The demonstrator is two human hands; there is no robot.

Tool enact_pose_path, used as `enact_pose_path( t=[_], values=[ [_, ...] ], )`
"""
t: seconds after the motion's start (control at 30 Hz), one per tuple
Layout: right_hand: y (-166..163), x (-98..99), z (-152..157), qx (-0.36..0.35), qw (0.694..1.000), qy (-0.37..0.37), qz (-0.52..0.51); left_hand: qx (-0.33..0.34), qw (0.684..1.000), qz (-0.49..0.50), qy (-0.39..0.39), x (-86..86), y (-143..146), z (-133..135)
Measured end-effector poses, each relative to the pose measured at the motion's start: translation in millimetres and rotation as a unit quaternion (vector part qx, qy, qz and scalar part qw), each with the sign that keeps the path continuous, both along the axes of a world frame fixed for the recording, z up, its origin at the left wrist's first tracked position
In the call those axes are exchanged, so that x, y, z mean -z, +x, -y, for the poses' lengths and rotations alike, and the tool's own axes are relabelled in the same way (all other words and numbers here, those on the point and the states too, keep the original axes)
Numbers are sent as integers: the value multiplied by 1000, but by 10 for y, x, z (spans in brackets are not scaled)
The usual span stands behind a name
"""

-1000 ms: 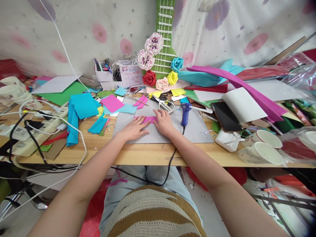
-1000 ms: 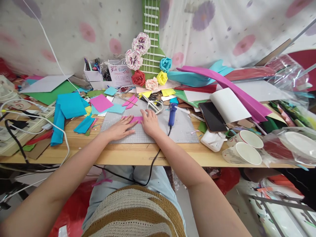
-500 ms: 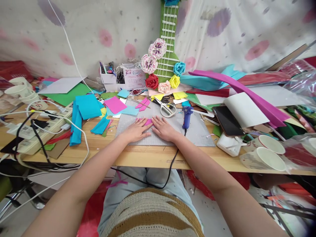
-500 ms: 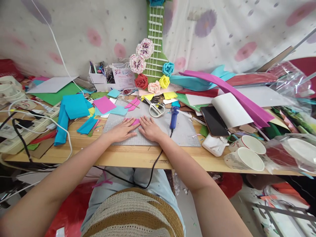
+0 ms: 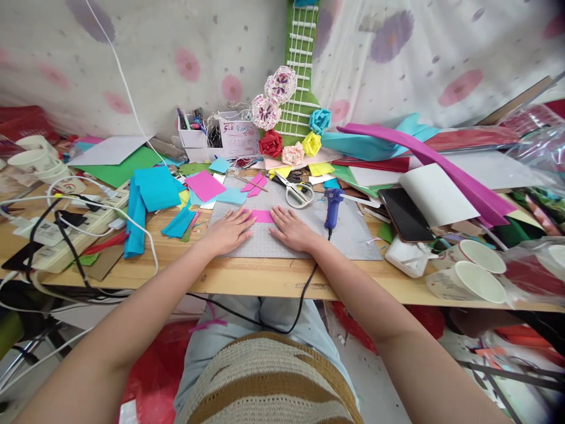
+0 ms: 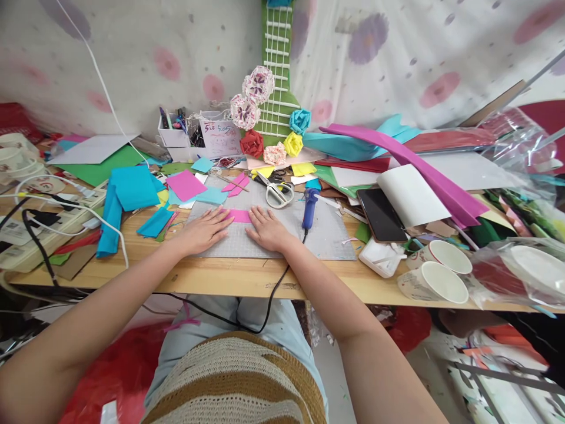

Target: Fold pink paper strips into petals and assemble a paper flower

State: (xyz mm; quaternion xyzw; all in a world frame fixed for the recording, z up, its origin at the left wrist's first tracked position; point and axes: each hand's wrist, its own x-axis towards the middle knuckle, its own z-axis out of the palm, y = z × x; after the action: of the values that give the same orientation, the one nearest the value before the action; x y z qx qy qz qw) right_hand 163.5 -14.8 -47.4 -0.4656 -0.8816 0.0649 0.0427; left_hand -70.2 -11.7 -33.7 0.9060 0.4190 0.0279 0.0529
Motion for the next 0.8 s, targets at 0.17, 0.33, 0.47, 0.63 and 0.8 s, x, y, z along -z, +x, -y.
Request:
enact_pose_path(
  t=[0.17, 0.33, 0.47, 0.63, 0.8],
  values=[
    [8, 19, -22, -4, 1000, -11, 2, -20, 999, -37, 27, -62, -109, 34],
    [18, 50, -39, -4, 1000, -8, -18, -58, 996, -50, 39, -69, -258, 38],
    [10, 48, -21, 1, 1000, -9, -14, -82, 995, -11, 54, -55, -290, 47],
    [-12, 40, -21, 6, 999, 6, -48, -209, 960, 180, 44, -117, -132, -14],
    [-19, 56, -98, 70, 985, 60, -147, -201, 955, 212, -46, -217, 179, -328]
  ],
)
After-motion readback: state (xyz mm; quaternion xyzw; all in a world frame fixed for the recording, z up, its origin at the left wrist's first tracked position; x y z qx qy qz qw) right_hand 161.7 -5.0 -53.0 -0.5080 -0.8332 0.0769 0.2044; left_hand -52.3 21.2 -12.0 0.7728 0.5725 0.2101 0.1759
